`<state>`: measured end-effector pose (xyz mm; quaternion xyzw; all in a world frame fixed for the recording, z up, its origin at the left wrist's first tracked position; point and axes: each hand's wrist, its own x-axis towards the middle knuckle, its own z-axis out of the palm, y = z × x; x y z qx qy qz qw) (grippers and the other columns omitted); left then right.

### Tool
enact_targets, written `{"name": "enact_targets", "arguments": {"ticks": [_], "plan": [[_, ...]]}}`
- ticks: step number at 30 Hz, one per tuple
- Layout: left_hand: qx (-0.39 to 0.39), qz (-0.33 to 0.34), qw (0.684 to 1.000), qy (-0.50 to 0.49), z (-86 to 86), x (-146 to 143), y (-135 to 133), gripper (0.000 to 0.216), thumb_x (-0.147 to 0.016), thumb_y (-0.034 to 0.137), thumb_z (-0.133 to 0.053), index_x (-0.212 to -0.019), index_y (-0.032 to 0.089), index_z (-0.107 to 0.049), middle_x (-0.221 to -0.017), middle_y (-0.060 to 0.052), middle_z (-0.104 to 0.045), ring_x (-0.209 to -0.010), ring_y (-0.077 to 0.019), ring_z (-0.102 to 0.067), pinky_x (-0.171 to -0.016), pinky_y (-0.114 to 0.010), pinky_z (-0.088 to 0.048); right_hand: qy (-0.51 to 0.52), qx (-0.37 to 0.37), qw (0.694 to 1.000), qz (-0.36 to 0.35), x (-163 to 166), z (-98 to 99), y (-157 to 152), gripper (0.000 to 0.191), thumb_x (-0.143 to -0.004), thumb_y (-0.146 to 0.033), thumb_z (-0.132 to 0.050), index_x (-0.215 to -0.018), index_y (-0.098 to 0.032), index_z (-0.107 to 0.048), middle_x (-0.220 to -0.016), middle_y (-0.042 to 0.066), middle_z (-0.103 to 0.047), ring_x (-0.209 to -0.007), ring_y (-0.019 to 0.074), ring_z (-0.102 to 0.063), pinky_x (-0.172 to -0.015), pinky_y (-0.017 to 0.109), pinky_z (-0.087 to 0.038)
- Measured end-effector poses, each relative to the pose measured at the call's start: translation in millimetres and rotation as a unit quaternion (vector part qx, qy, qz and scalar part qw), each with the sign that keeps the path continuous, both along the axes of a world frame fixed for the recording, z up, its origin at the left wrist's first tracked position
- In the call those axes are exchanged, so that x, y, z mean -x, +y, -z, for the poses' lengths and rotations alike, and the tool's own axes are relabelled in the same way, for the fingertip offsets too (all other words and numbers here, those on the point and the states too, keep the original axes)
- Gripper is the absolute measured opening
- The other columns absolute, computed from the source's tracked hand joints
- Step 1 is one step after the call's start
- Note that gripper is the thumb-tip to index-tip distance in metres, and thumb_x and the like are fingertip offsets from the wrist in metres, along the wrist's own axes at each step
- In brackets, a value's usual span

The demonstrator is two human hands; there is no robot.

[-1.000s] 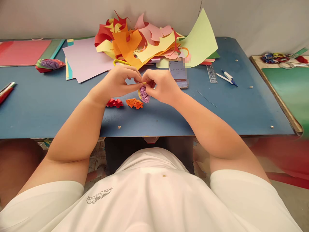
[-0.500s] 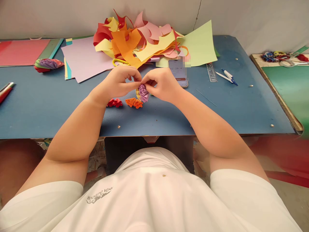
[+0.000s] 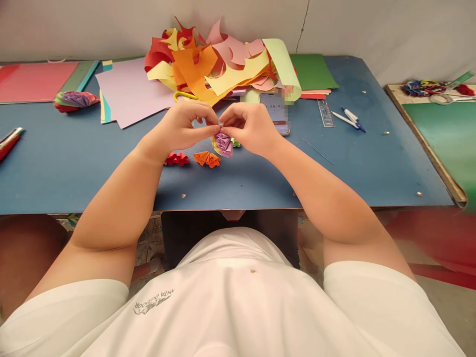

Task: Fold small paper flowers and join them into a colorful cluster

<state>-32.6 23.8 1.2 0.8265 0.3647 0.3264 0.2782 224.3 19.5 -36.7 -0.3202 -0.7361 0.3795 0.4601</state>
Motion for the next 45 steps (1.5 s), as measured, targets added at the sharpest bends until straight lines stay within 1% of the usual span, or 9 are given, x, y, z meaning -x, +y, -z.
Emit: {"name": "enact_targets", "arguments": {"ticks": [8,13,17,20,25,30,33,39,45], "plan": [[-0.021,-0.003,1.000,-0.001,-2.6,-1.7,-0.8,0.021,-0.098,0.049,-0.088,-0.087,0.031,-0.087,-0.100,-0.010,-0.090,-0.103,-0.0297,-0.082,-0.100,-0.050,-0.067,0.017,0.042,0.999,0.017,1.0,-4.9,4.5,0.013,-0.092,-0.030,-0.108,-0.098,-0.024,-0.099,-0.100,0.006,-0.097,-0.098,0.0267,-0.091,-0.096,0.046,-0.082],[-0.027,0.001,1.000,-0.001,-0.5,-0.9,1.0,0.017,-0.100,0.043,-0.084,-0.089,0.033,-0.091,-0.100,-0.009,-0.091,-0.099,-0.0281,-0.082,-0.095,-0.049,-0.066,0.005,0.015,1.000,0.012,-0.1,-6.1,4.0,0.005,-0.093,-0.027,-0.101,-0.097,-0.024,-0.099,-0.097,0.005,-0.096,-0.093,0.0252,-0.090,-0.092,0.044,-0.080],[-0.015,0.000,1.000,-0.005,-1.6,-0.4,0.2,0.017,-0.101,0.042,-0.088,-0.088,0.031,-0.091,-0.097,-0.009,-0.090,-0.102,-0.0278,-0.084,-0.097,-0.047,-0.070,-0.014,-0.007,1.000,0.014,-1.7,-6.8,2.1,0.013,-0.096,-0.034,-0.104,-0.096,-0.025,-0.096,-0.096,0.004,-0.094,-0.092,0.0251,-0.088,-0.088,0.043,-0.078],[0.024,0.010,0.999,-0.022,-4.0,-0.3,-2.2,0.020,-0.100,0.044,-0.092,-0.086,0.029,-0.090,-0.093,-0.008,-0.089,-0.098,-0.0256,-0.082,-0.091,-0.044,-0.068,-0.035,-0.030,0.999,0.008,-2.8,-8.9,-0.5,0.021,-0.100,-0.042,-0.107,-0.096,-0.025,-0.095,-0.097,0.005,-0.094,-0.092,0.0249,-0.086,-0.089,0.043,-0.078],[0.132,0.036,0.986,-0.092,-0.8,-2.9,-4.0,0.032,-0.100,0.054,-0.096,-0.094,0.025,-0.085,-0.095,-0.009,-0.086,-0.089,-0.0217,-0.077,-0.082,-0.041,-0.064,-0.060,-0.087,0.994,-0.005,-2.9,-13.6,-6.9,0.014,-0.109,-0.040,-0.098,-0.103,-0.027,-0.097,-0.104,0.006,-0.096,-0.095,0.0252,-0.087,-0.094,0.044,-0.077],[0.174,0.034,0.975,-0.132,4.9,-9.6,-5.6,0.049,-0.099,0.062,-0.095,-0.088,0.027,-0.063,-0.085,-0.002,-0.067,-0.081,-0.0186,-0.071,-0.077,-0.039,-0.059,-0.087,-0.130,0.987,0.025,-1.0,-17.0,-11.3,0.019,-0.117,-0.047,-0.090,-0.107,-0.032,-0.096,-0.110,0.006,-0.095,-0.104,0.0283,-0.087,-0.104,0.048,-0.077],[0.204,0.050,0.968,-0.139,4.2,-12.8,-8.2,0.059,-0.100,0.075,-0.093,-0.096,0.028,-0.056,-0.089,-0.002,-0.069,-0.086,-0.0207,-0.078,-0.079,-0.041,-0.064,-0.074,-0.124,0.989,0.037,-0.7,-15.5,-9.7,0.024,-0.119,-0.054,-0.089,-0.109,-0.033,-0.095,-0.112,0.006,-0.095,-0.106,0.0293,-0.087,-0.104,0.049,-0.078],[0.290,0.061,0.934,-0.199,0.8,-14.5,-9.9,0.069,-0.090,0.074,-0.107,-0.098,0.029,-0.056,-0.095,-0.001,-0.076,-0.090,-0.0224,-0.085,-0.082,-0.042,-0.072,0.002,-0.132,0.990,0.055,-0.4,-11.6,-8.2,0.022,-0.115,-0.054,-0.096,-0.111,-0.033,-0.100,-0.113,0.005,-0.097,-0.103,0.0273,-0.089,-0.096,0.045,-0.078],[0.317,0.076,0.920,-0.219,-3.4,-16.3,-14.5,0.081,-0.073,0.078,-0.120,-0.093,0.027,-0.061,-0.091,0.001,-0.070,-0.079,-0.0156,-0.074,-0.078,-0.039,-0.071,0.002,-0.122,0.991,0.050,-1.5,-16.6,-14.0,0.028,-0.113,-0.058,-0.095,-0.102,-0.033,-0.100,-0.107,0.005,-0.098,-0.097,0.0284,-0.090,-0.093,0.050,-0.079]]}}
